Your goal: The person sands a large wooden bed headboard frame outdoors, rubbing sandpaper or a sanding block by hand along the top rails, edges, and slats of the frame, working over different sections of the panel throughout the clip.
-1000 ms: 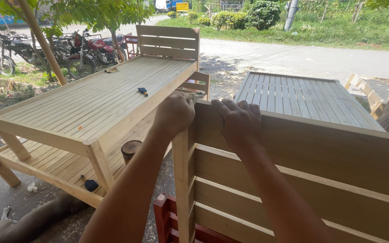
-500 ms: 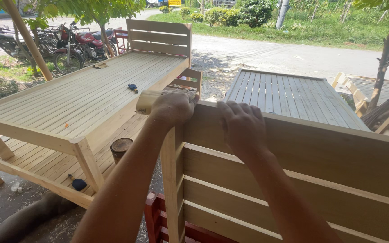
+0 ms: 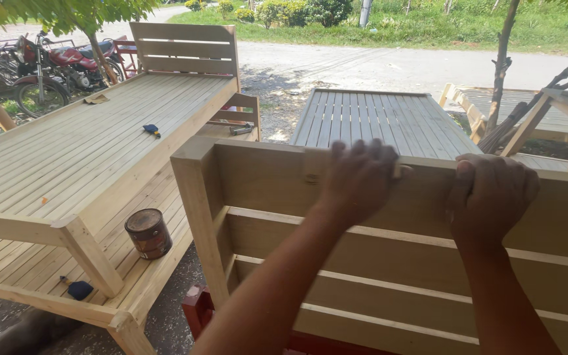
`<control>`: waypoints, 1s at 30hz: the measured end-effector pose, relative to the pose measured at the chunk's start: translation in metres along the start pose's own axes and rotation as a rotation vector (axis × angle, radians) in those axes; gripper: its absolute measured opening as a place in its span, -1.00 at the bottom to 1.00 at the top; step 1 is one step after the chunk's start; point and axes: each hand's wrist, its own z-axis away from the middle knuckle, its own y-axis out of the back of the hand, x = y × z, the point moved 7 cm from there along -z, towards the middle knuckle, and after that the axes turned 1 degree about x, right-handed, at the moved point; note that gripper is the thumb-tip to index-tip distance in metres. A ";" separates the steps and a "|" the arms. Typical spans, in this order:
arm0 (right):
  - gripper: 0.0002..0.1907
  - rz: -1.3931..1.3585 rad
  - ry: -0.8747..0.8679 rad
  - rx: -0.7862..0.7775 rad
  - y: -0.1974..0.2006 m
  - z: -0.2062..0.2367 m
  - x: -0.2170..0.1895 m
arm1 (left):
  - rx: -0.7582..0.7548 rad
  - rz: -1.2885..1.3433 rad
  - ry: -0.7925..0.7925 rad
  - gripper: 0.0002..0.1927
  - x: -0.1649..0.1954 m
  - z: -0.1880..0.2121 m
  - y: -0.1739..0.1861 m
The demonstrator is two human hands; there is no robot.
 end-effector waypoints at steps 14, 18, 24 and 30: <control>-0.57 -0.103 -0.184 -0.081 0.087 0.024 0.218 | -0.054 -0.247 0.100 -0.47 0.000 0.008 0.000; -0.49 -0.251 -0.266 -0.039 0.118 0.030 0.252 | -0.102 -0.142 -0.054 -0.35 0.147 -0.052 -0.084; -0.48 -0.279 -0.307 0.028 0.163 0.045 0.286 | -0.133 0.021 -0.206 -0.61 0.349 -0.135 -0.177; -0.54 -0.397 -0.440 0.070 0.178 0.061 0.300 | 0.072 0.161 -0.181 -0.69 0.397 -0.144 -0.194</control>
